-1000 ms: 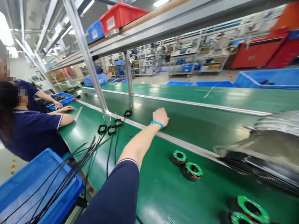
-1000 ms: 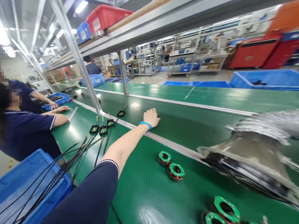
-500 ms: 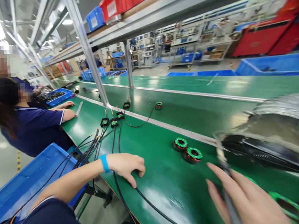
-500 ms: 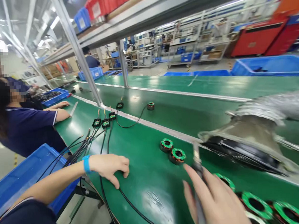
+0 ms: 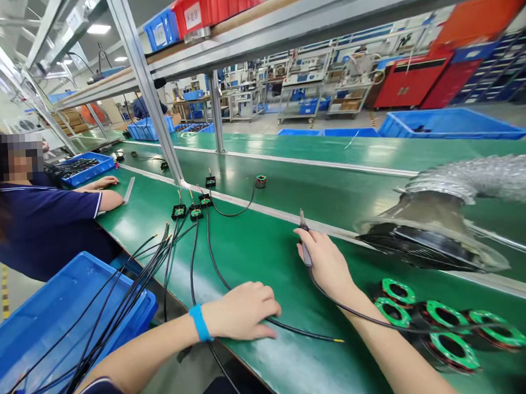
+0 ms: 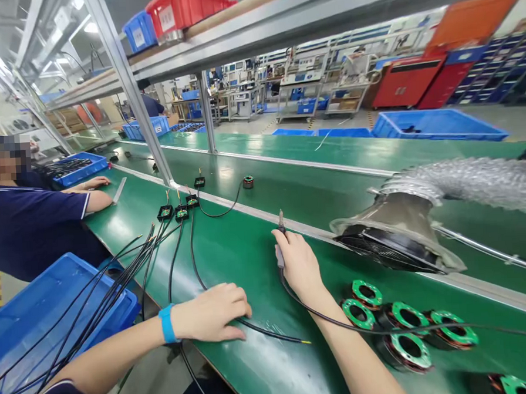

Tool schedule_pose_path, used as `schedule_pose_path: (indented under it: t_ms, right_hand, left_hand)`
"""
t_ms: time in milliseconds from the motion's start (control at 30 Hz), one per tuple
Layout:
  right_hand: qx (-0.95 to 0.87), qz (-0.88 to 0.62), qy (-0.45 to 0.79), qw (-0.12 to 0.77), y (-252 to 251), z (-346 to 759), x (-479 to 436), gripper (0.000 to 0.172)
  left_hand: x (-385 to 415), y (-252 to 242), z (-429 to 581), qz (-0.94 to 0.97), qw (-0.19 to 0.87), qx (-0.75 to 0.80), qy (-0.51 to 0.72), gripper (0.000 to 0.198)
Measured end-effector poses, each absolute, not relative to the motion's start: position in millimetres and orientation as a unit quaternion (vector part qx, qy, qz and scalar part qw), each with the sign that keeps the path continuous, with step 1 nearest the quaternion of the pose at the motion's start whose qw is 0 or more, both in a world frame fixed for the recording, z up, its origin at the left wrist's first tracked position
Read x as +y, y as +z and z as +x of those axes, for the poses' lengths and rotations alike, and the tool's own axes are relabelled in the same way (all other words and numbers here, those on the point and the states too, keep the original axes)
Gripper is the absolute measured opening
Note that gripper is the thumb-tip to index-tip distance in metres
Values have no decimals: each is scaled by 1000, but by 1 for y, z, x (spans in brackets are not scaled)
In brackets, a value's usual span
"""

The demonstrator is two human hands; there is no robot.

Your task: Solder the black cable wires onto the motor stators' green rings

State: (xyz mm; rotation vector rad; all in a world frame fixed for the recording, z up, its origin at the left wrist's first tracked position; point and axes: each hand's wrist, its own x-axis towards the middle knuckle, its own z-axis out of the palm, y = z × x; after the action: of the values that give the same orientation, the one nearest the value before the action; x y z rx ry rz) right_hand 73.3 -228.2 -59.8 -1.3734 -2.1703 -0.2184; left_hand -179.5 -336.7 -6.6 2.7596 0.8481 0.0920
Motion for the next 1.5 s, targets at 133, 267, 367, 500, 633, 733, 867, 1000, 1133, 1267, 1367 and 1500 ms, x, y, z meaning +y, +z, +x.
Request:
schedule_pose_path:
  t_ms: [133, 267, 367, 500, 633, 733, 867, 1000, 1133, 1267, 1367, 1500]
  right_hand:
    - [-806, -509, -95, 288, -64, 97, -254, 36]
    - [-799, -522, -105, 281, -65, 123, -285, 37]
    - [-796, -526, -70, 291, -58, 133, -309, 36]
    - [-789, -533, 3, 305, -42, 125, -339, 35]
    - [-780, -531, 61, 326, -36, 108, -371, 36]
    - [-763, -518, 114, 370, -38, 96, -396, 39]
    - [-676, -518, 136, 506, -37, 79, -416, 40]
    - [-555, -504, 177, 637, -31, 65, -419, 34]
    - [-501, -480, 211, 689, -28, 59, -418, 32]
    - [-477, -473, 226, 705, -29, 54, -418, 32]
    - [-462, -474, 211, 720, -29, 48, -415, 31]
    - [-447, -490, 129, 737, -27, 36, -415, 27]
  left_hand:
    - [-348, -23, -132, 963, 115, 243, 24, 33]
    - [-354, -28, -110, 964, 125, 233, 24, 19]
    - [-354, -20, -117, 945, 174, 275, 35, 13]
    - [-344, -6, -138, 869, 237, 399, 174, 19]
    - [-337, -2, -144, 790, 305, 428, 315, 17]
    - [-342, -2, -138, 749, 379, 428, 335, 22]
    - [-349, 2, -122, 744, 432, 398, 319, 22]
    - [-352, 10, -106, 763, 443, 357, 305, 19]
    - [-352, 14, -98, 768, 453, 343, 294, 18]
    - [-349, 15, -98, 756, 489, 340, 270, 23]
    - [-348, 14, -97, 725, 526, 348, 276, 24]
    - [-352, 11, -92, 658, 567, 363, 336, 26]
